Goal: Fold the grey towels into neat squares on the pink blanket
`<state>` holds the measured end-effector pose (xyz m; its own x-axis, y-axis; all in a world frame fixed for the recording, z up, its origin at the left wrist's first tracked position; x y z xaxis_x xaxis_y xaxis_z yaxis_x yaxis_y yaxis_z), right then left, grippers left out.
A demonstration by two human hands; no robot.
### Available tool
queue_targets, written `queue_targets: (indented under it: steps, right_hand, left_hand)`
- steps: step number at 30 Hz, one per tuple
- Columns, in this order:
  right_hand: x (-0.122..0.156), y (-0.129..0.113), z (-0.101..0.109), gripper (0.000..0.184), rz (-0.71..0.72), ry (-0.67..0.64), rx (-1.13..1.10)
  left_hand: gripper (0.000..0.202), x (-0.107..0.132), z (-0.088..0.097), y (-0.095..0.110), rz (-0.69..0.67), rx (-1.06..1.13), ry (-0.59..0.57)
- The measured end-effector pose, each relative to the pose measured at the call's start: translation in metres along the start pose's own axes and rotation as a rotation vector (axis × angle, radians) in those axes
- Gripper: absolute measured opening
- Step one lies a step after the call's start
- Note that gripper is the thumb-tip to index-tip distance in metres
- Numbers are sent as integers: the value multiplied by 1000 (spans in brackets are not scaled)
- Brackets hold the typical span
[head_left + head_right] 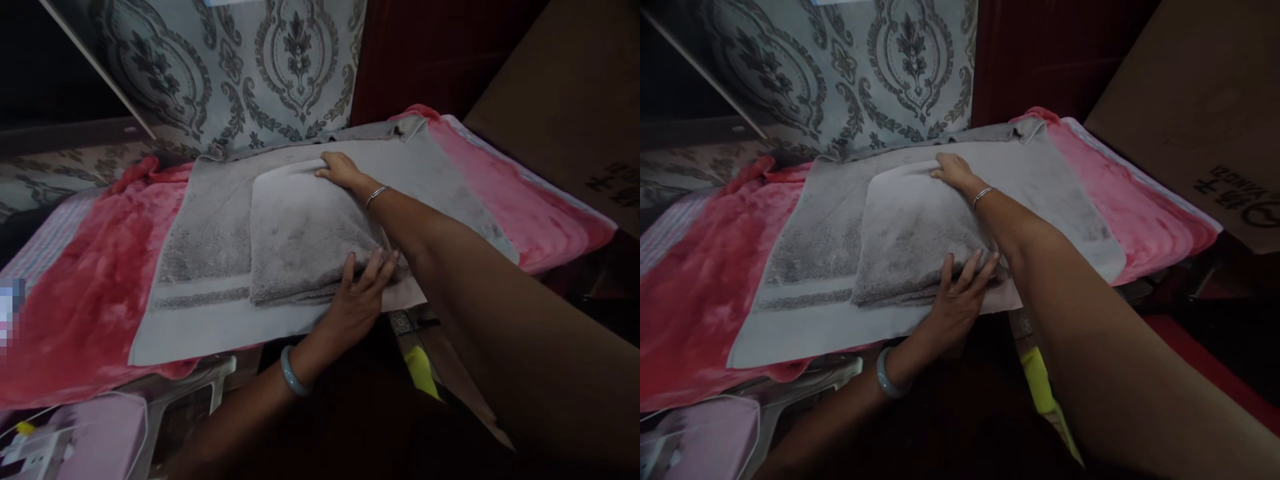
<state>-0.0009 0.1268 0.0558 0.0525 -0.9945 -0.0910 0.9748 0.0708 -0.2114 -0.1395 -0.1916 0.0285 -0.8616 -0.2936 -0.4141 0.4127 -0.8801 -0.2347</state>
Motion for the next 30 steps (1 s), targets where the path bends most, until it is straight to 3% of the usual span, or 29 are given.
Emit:
queue_targets:
  steps: [6, 10, 13, 16, 19, 21, 24, 30]
  right_hand:
    - [10, 0, 1, 50, 21, 22, -7]
    - [42, -6, 13, 61, 75, 71, -44]
    - [104, -18, 19, 53, 222, 112, -148]
    - [191, -31, 21, 50, 349, 172, -260]
    - [270, -39, 11, 55, 377, 174, -302]
    - [304, -41, 2, 59, 356, 176, -300]
    - [324, -38, -9, 54, 303, 227, -299]
    - [320, -36, -21, 59, 257, 342, -241]
  left_hand:
    - [31, 0, -9, -7, 29, 26, -11]
    - [24, 14, 1, -21, 29, 55, 23]
    - [24, 37, 19, -39, 4, 91, 100]
    - [30, 70, 35, -68, 74, 141, 164]
    - [35, 99, 40, -97, 228, 144, 152]
    - [38, 112, 38, -108, 273, 130, 105]
    - [39, 118, 33, -115, 272, 103, 20]
    - [49, 115, 22, -126, 259, 88, -153]
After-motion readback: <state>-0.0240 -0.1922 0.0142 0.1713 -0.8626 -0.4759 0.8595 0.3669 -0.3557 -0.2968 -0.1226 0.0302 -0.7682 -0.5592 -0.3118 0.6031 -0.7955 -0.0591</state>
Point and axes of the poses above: each hand's wrist, its own x-axis away from the middle knuckle, its own z-axis out of the back of the hand, y = z × x, the point moved 7 cm from there along -x, towards the middle knuckle, and after that the axes turned 6 degrees about -y, right-handed, at the moved point
